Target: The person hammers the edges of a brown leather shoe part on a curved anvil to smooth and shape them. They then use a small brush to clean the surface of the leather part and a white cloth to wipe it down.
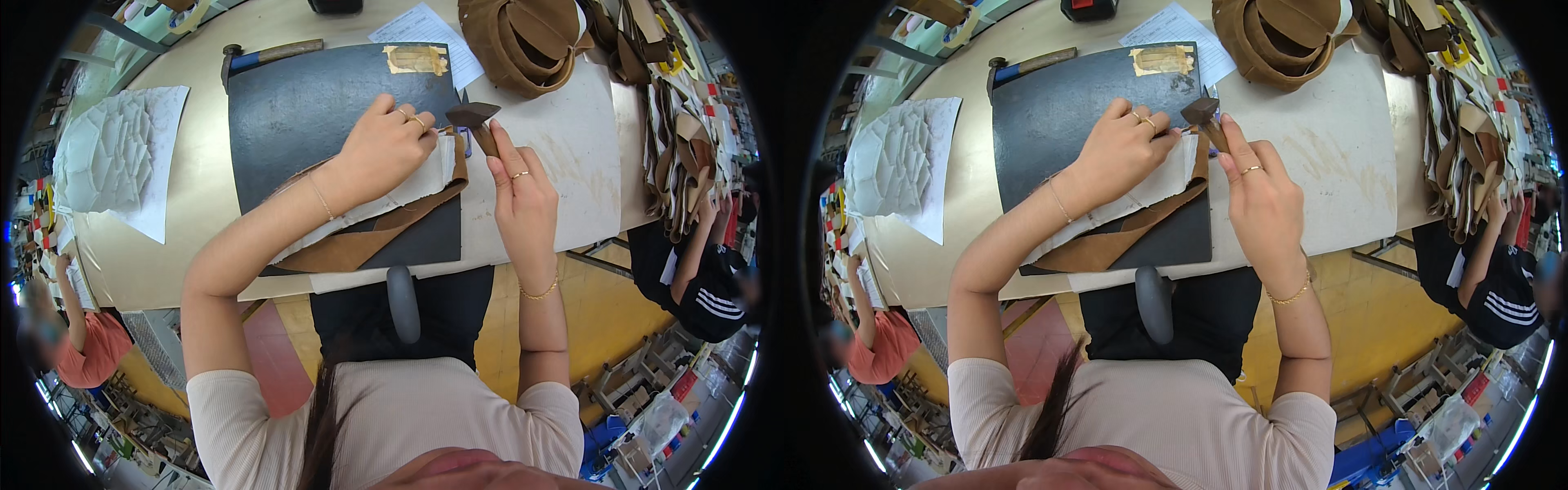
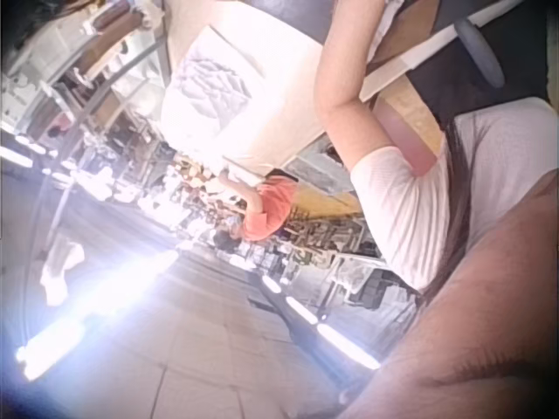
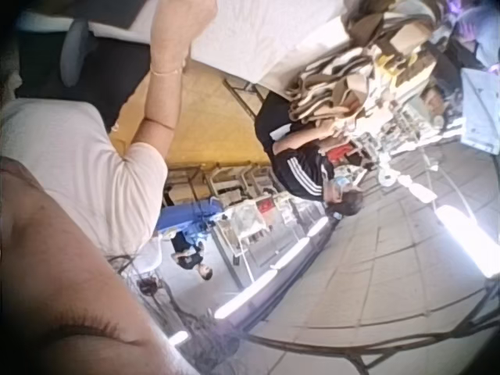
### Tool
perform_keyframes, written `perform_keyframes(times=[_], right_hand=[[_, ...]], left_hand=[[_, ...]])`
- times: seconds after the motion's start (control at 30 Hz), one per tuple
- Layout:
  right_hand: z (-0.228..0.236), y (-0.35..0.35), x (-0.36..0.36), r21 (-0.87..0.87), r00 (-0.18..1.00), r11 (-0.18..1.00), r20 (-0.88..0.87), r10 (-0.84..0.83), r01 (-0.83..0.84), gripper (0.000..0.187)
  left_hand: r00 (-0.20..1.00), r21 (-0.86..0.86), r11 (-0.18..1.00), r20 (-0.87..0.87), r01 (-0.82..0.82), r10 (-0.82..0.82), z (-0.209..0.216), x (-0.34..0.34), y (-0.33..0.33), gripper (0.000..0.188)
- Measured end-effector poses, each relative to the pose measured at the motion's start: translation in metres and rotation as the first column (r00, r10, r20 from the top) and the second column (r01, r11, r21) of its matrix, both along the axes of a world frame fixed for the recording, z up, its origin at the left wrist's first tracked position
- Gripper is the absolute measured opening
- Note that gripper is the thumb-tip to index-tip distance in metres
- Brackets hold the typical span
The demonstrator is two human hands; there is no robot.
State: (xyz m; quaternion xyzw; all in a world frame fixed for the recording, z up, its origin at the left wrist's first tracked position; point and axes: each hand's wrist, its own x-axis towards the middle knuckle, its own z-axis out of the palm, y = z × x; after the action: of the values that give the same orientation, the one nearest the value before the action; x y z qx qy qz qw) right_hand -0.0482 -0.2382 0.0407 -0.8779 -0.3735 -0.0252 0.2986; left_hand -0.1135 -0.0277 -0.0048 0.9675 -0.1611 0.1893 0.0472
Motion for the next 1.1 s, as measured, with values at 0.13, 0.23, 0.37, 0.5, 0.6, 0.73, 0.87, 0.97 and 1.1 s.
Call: perform_keyframes(times=[0.13,0.23,0.37,0.5,0.6,0.73,0.87,0.97,1.1], right_hand=[[0.0,0.001,0.005,-0.132,0.999,0.991,0.009,0.033,-0.032,0.034],[0.007,0.004,0.004,-0.078,1.0,0.997,-0.002,-0.008,0.008,0.034],[-0.005,0.004,0.003,-0.224,0.999,0.974,-0.036,0.027,-0.034,0.033],[0.003,0.004,0.008,-0.218,0.998,0.975,-0.046,0.04,-0.049,0.033],[0.008,0.011,0.006,-0.118,0.999,0.993,-0.026,0.027,-0.03,0.033],[-0.004,0.011,-0.002,-0.113,0.999,0.993,0.002,0.032,-0.031,0.033],[-0.007,0.009,-0.002,-0.173,0.998,0.982,-0.016,0.068,-0.07,0.034],[0.002,0.015,-0.006,-0.06,0.999,0.997,0.005,0.038,-0.038,0.034],[-0.004,0.016,-0.012,-0.008,0.999,0.999,0.03,0.04,-0.04,0.034]], left_hand=[[0.999,0.058,0.998,0.027,0.02,-0.022,0.004,-0.001,0.0,0.012],[1.0,0.082,0.996,0.007,0.025,-0.025,0.002,-0.001,-0.001,0.015],[0.995,-0.073,0.997,-0.093,-0.039,0.032,0.0,-0.001,0.002,0.015],[0.932,-0.382,0.906,-0.361,-0.183,0.036,0.009,-0.003,0.011,0.017],[0.984,-0.104,0.992,-0.169,-0.067,0.049,0.002,-0.01,0.007,0.015],[0.989,-0.088,0.994,-0.135,-0.07,0.058,0.003,-0.012,0.005,0.015],[0.958,-0.371,0.917,-0.285,-0.143,0.034,0.006,-0.015,0.02,0.016],[0.976,-0.167,0.981,-0.21,-0.097,0.061,0.005,-0.022,0.016,0.015],[0.989,-0.038,0.995,-0.117,-0.096,0.091,0.003,-0.022,0.01,0.014]])
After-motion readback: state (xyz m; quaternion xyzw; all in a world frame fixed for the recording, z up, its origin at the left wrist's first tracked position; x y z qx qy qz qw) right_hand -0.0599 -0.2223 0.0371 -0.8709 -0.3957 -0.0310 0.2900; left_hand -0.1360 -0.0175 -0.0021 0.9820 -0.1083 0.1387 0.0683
